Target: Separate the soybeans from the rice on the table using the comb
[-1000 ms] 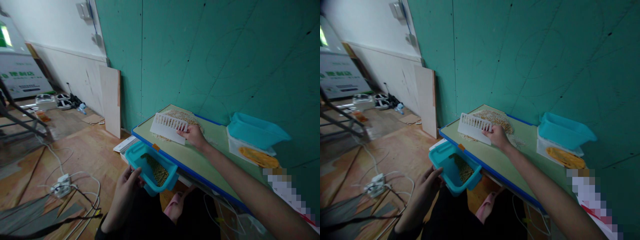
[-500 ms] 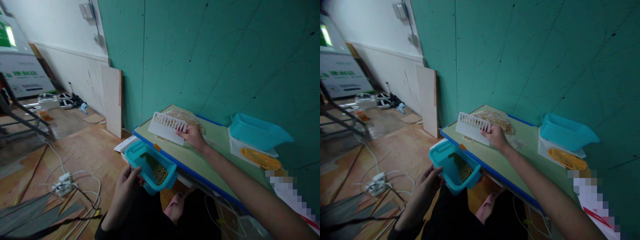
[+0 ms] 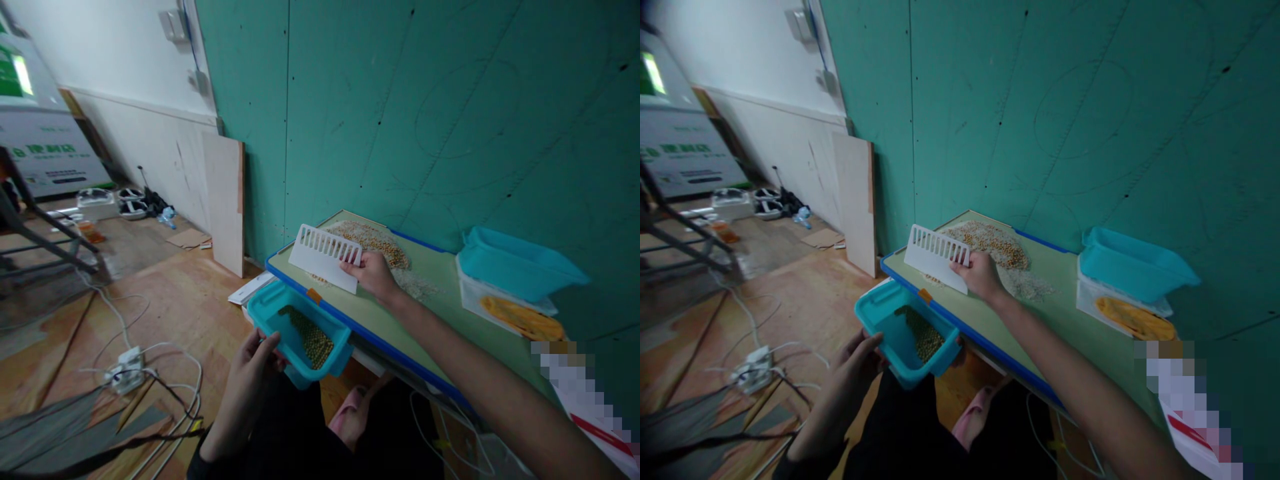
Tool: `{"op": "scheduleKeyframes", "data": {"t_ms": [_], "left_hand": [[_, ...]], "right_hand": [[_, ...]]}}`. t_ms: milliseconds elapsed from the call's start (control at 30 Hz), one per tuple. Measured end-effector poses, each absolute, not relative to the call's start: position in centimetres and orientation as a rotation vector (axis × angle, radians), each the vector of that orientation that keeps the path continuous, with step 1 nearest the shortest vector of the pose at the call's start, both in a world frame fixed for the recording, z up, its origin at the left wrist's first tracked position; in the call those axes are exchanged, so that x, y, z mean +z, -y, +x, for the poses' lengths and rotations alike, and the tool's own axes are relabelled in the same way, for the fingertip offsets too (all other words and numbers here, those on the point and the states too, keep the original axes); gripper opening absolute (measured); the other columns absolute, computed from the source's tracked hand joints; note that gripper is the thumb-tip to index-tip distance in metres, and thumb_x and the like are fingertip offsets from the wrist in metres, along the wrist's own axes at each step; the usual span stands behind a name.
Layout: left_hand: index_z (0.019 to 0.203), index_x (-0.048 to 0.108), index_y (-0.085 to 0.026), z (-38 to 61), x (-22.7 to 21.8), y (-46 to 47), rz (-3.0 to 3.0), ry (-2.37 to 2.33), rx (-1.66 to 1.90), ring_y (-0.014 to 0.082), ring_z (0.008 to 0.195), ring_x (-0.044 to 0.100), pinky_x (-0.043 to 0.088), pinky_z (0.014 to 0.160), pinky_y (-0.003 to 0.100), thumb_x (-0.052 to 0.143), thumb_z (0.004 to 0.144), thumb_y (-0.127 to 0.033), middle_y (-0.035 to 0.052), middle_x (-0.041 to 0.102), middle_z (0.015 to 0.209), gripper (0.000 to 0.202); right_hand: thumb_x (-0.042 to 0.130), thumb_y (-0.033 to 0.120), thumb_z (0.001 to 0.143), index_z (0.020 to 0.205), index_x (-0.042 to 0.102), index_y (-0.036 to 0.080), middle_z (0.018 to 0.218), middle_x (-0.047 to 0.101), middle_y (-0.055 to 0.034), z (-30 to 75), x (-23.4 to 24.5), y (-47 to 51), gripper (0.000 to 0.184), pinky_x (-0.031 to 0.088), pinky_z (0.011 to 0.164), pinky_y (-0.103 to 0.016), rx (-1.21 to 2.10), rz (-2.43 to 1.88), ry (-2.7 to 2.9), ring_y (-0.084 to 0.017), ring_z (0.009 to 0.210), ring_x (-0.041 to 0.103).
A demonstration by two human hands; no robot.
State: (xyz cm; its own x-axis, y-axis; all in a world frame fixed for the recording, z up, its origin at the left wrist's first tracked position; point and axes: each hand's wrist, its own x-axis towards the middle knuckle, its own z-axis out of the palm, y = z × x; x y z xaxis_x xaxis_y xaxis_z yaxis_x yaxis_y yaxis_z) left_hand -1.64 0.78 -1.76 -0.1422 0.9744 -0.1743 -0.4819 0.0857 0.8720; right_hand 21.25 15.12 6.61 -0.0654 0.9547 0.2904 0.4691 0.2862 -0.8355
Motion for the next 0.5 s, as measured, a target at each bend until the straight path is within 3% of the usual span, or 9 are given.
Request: {"op": "scheduleKeyframes", "data": {"t_ms": [500], "left_hand": [[0.068, 0.062, -0.018, -1.8, -1.7, -0.9, 0.615, -0.997, 1.431, 0.0112, 0.048, 0.056, 0.046, 0.049, 0.021, 0.084, 0.068, -0.038, -0.0024, 0.062, 0.053, 0.029]], "right_hand": [[0.076, 0.035, 0.072, 0.079, 0.077, 0.013, 0.076, 0.076, -0.0099, 18.9, 6.6, -15.4, 0.023, 0.054, 0.061, -0.030, 0.726, -1.262, 1.688, -0.022, 0.071, 0.071]]}}
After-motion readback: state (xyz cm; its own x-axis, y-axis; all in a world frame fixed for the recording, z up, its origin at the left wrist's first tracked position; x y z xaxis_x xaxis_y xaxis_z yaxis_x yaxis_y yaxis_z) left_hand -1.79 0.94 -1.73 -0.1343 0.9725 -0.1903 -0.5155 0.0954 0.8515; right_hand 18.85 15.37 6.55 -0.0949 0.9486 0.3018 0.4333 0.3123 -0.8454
